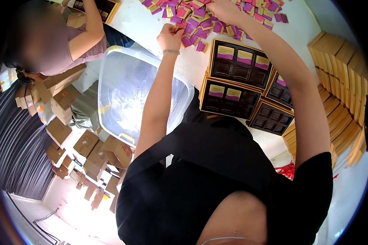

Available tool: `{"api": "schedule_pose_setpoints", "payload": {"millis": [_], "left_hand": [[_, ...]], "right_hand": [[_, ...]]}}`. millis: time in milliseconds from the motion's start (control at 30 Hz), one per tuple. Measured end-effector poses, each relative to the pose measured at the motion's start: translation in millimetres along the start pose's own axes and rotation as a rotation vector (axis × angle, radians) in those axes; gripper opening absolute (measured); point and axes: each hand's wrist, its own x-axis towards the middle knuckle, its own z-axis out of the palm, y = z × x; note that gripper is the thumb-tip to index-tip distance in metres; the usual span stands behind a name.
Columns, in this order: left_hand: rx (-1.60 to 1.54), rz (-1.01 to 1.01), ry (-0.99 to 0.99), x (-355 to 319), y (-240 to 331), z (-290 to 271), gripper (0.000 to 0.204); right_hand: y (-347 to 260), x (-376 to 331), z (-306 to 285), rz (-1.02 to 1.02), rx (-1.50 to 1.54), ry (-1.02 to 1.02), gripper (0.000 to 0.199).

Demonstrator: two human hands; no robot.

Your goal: The person places small pink and yellow rectangular items into the compartments of a black tray with a gold frame. The person then places a clear plastic sheet over the filled tray and stacks it with other completed trays. The person repeats this process for multiple trays.

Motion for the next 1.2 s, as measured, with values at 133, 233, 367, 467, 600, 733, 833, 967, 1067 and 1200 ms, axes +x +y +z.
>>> {"api": "schedule_pose_setpoints", "payload": {"millis": [133, 233, 367, 467, 600, 733, 833, 967, 1067, 1200], "left_hand": [[-0.217, 0.189, 0.099, -17, 31, -24, 0.019], [-0.146, 0.493, 0.049, -65, 100, -54, 0.028], [0.075, 0.898, -0.026, -159, 134, -82, 0.031], [-0.003, 1.121, -0.056, -201, 129, -60, 0.029], [0.031, 1.198, -0.024, -219, 124, -41, 0.028], [0.0, 1.235, -0.025, -225, 126, -20, 0.029], [0.012, 1.244, -0.053, -231, 120, -13, 0.03], [0.052, 1.254, -0.075, -237, 124, -7, 0.027], [0.165, 1.237, -0.135, -242, 123, -9, 0.025], [0.395, 1.149, -0.209, -255, 126, -25, 0.05]], "right_hand": [[10, -11, 6, 0.038, 0.126, 0.239, 0.015], [32, -18, 19, 0.157, 0.202, 0.128, 0.014], [6, -22, -28, 0.074, 0.186, 0.089, 0.017], [6, -58, -79, 0.137, 0.399, 0.285, 0.015], [-62, -196, -151, 0.521, 1.136, 0.283, 0.011], [-102, -310, -98, 0.724, 1.266, 0.504, 0.017], [-133, -350, -76, 0.84, 1.351, 0.625, 0.013], [-163, -362, -56, 0.903, 1.074, 0.737, 0.012], [-174, -361, -51, 0.874, 0.947, 0.728, 0.017], [-183, -378, -43, 0.612, 0.36, 0.703, 0.037]]}}
